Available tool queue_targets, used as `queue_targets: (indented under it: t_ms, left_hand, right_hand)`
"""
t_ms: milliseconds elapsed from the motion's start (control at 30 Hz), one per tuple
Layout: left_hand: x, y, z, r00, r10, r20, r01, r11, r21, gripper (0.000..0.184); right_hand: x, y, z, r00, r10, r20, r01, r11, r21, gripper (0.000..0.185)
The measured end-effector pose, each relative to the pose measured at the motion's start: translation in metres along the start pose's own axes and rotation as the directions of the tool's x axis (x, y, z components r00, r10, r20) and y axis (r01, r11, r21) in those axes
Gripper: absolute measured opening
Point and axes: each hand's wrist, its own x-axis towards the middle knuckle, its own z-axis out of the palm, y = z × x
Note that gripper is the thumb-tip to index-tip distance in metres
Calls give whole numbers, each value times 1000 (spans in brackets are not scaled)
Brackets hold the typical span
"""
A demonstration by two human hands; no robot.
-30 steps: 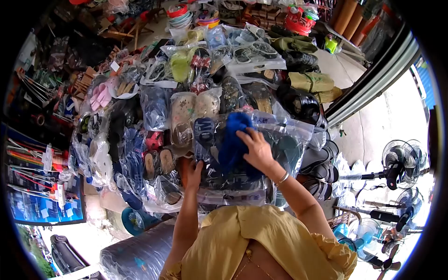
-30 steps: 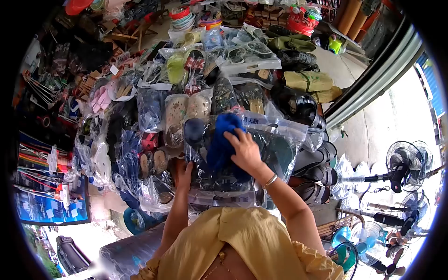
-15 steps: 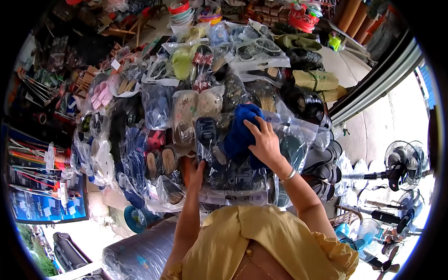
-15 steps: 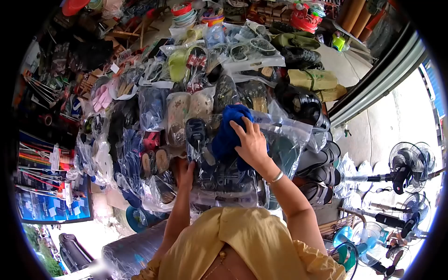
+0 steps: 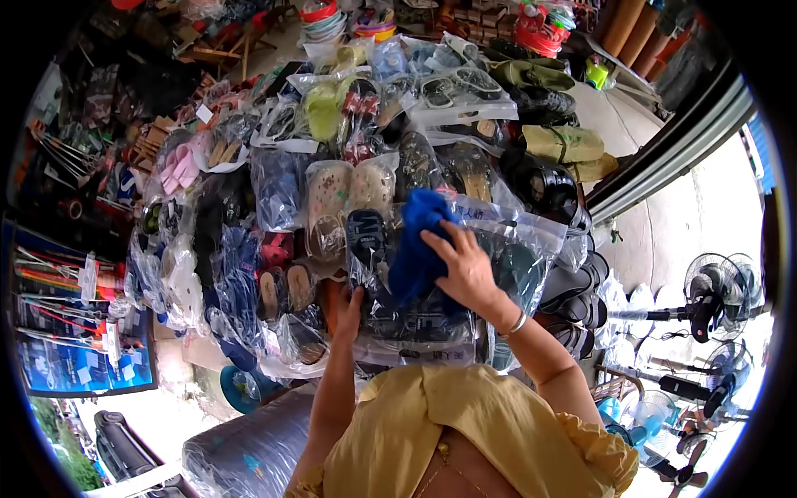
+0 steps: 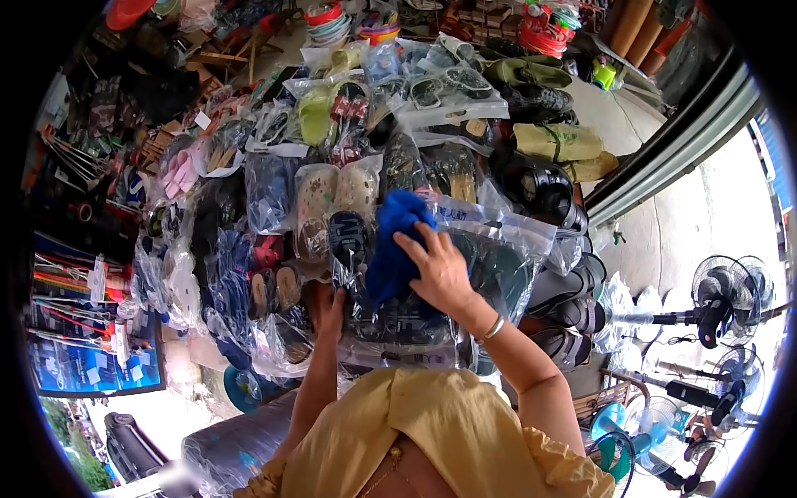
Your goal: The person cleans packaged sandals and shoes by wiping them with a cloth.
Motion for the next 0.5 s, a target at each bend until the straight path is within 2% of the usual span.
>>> queue_targets:
  t_ms: [100, 133, 200, 300, 333, 400, 433, 500]
  left_hand:
    - [-2, 0, 8, 995, 11, -104, -10, 1000, 11, 72]
    - [-6, 6, 5, 986, 131, -100, -127, 991, 46, 60]
    - [-4, 1, 8, 960, 249, -131, -242, 968, 65, 50]
    - [8, -18, 15, 977, 174, -127, -195, 965, -177, 50]
    - [-2, -3, 9, 962, 223, -159, -237, 969, -68, 50]
    - [-13, 20, 19, 936, 262, -234, -267, 964, 10, 50]
    - [-9, 33, 15, 951, 192, -241, -188, 981, 40, 51]
    - [-1, -14, 17, 950, 138, -280, -130, 990, 49, 51]
  right_hand:
    - [-15, 9, 37, 995, 19, 96, -22, 1000, 21, 87]
    - [-17, 9, 43, 994, 51, 100, -52, 999, 6, 88]
    - [-11, 14, 49, 996, 32, 88, -33, 999, 10, 89]
    - [-9, 21, 51, 997, 31, 74, -32, 999, 12, 90]
    - [-12, 16, 55, 996, 48, 75, -50, 998, 23, 91]
    - [-13, 21, 55, 998, 11, 61, -13, 999, 31, 90]
    - [-6, 18, 54, 998, 21, 59, -24, 998, 55, 90]
    - [-14, 20, 51, 995, 22, 97, -31, 996, 88, 90]
